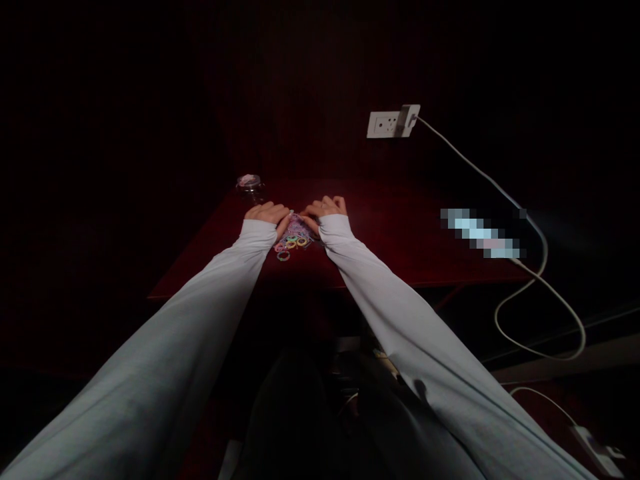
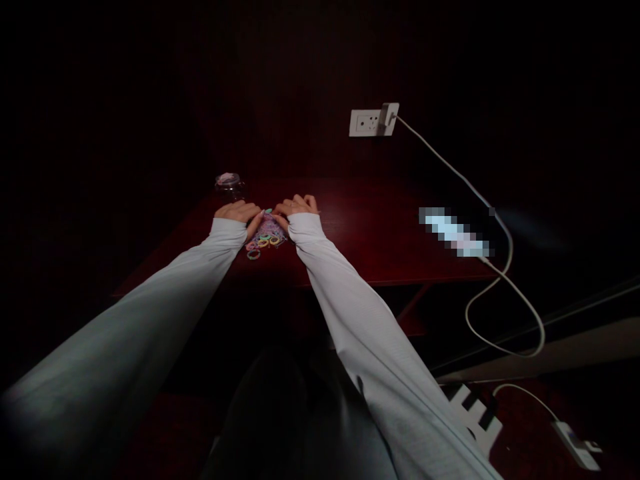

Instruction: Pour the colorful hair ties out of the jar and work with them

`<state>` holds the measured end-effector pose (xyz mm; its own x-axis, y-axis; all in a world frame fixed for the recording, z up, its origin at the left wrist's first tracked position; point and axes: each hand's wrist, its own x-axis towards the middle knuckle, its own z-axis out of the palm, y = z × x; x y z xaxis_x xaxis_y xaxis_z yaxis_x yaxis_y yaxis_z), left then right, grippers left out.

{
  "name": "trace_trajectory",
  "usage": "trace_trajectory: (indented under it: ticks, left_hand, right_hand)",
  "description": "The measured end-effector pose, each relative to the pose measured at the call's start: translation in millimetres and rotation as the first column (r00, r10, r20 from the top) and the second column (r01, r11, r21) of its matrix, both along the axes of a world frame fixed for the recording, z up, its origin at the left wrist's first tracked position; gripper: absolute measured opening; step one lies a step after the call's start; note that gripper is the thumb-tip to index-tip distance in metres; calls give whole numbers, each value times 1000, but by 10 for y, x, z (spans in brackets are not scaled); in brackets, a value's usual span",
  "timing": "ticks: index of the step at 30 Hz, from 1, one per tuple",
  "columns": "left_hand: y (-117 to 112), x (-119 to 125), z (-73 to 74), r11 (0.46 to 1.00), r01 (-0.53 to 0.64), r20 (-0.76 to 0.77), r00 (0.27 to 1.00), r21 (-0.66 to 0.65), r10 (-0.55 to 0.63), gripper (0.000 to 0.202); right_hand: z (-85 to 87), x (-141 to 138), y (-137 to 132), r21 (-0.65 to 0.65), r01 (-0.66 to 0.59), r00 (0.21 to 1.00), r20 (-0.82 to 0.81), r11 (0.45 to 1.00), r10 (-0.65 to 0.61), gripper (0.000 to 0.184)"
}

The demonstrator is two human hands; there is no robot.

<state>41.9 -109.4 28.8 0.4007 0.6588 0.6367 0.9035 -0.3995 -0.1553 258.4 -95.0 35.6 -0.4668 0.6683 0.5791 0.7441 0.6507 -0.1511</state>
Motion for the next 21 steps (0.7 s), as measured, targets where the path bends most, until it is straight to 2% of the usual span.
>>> trace_trajectory:
  ticks: [3,5,7,10,13,16,21]
  left_hand:
    - [19,-11,-28,999,0,2,1000,32,0,34]
    - [15,-18,-33,1000,17,-1,1000,26,-17,32]
    - [-2,-24,-25,999,30,0,1000,12,-30,30]
    - [-52,-16,6,1000,14,1,1000,-8,-14,28]
    - [-110,18,45,998,-29,-20,999,-47,28,29]
    - [-147,54,81,994,-66,-33,997,-88,63,31]
    - [-155,65,99,990,-70,-13,998,-119,69,31]
  right_hand:
    - [15,-5,3,-28,-4,1000,-16,1000,3,37]
    - [22,51,36,-38,75,992,-94,996,-79,37]
    - [23,161,93,-59,206,956,-200,977,-214,37]
    - [9,381,192,-113,411,844,-326,904,-425,32]
    - [-5,548,249,-195,535,760,-313,822,-569,26]
    - [-3,585,243,-222,561,770,-214,797,-601,26]
    - [1,528,202,-179,507,846,-84,843,-527,31]
